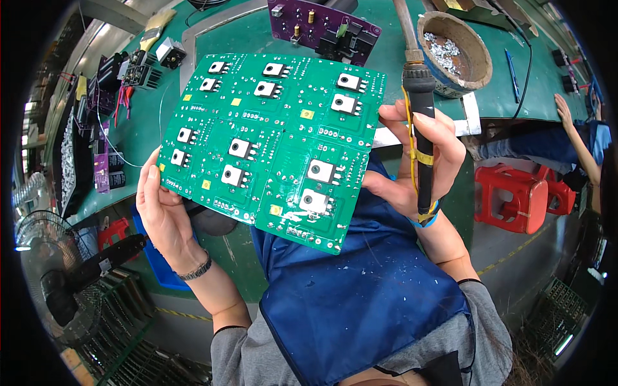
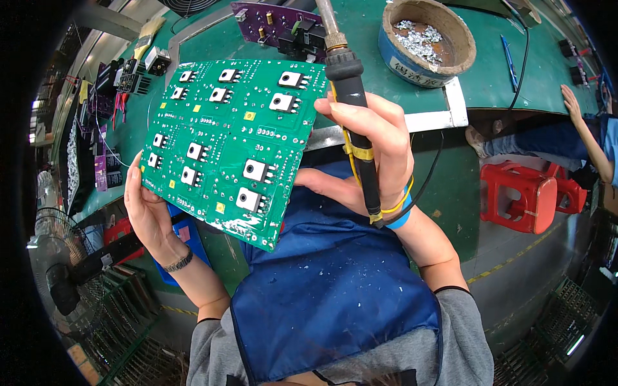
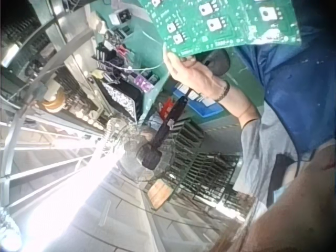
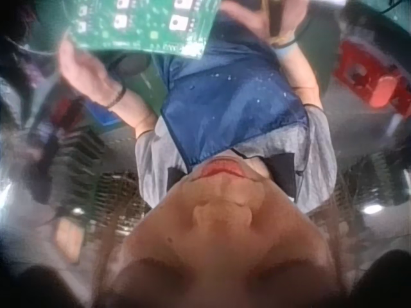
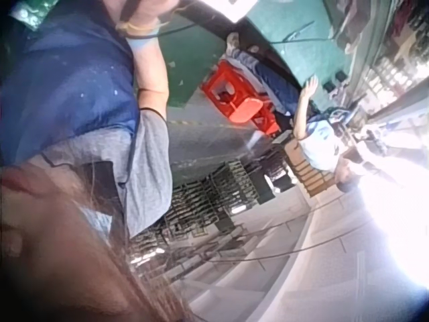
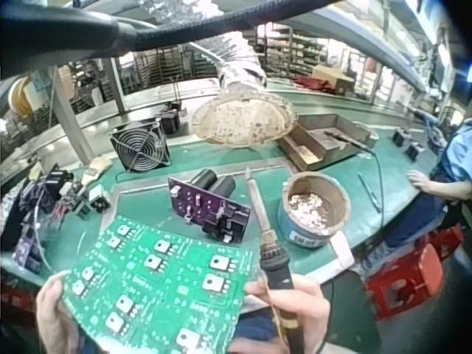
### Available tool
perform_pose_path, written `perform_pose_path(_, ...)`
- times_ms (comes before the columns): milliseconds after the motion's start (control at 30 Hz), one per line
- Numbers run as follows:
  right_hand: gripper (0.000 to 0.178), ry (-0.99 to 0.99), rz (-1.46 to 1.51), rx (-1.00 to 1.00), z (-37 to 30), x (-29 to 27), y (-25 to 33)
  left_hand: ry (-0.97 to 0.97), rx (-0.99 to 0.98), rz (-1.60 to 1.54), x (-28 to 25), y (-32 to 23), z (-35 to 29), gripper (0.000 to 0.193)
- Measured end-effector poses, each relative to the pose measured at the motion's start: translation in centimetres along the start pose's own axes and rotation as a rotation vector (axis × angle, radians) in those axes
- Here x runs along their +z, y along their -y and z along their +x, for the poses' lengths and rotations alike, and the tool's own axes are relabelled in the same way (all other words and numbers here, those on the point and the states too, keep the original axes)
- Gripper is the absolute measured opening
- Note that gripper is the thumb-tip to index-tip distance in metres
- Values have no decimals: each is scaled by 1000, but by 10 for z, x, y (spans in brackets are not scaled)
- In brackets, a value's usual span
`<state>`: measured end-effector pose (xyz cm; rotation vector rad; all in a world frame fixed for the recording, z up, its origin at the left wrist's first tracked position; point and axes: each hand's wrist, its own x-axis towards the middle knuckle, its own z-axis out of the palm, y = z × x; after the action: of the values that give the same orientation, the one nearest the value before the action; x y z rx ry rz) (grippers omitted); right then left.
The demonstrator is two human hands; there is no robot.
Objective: The user is assembling and soldering components onto a printed circuit board (PCB) on an assembly line.
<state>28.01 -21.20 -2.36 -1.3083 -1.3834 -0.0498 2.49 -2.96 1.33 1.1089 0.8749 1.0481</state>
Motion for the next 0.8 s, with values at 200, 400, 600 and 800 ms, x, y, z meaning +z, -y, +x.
perform_pose_path(200,75,-152,43,39,-1,6,1,44,-3,-9,-8,2,3,34)
perform_pose_path(400,73,-152,102,67,0,6,5,22,-10,0,-5,3,1,34)
perform_pose_path(600,75,-135,92,54,-2,6,6,38,-7,-24,-7,3,1,34)
perform_pose_path(800,78,-135,164,45,-5,7,4,7,-8,-53,-7,5,-1,34)
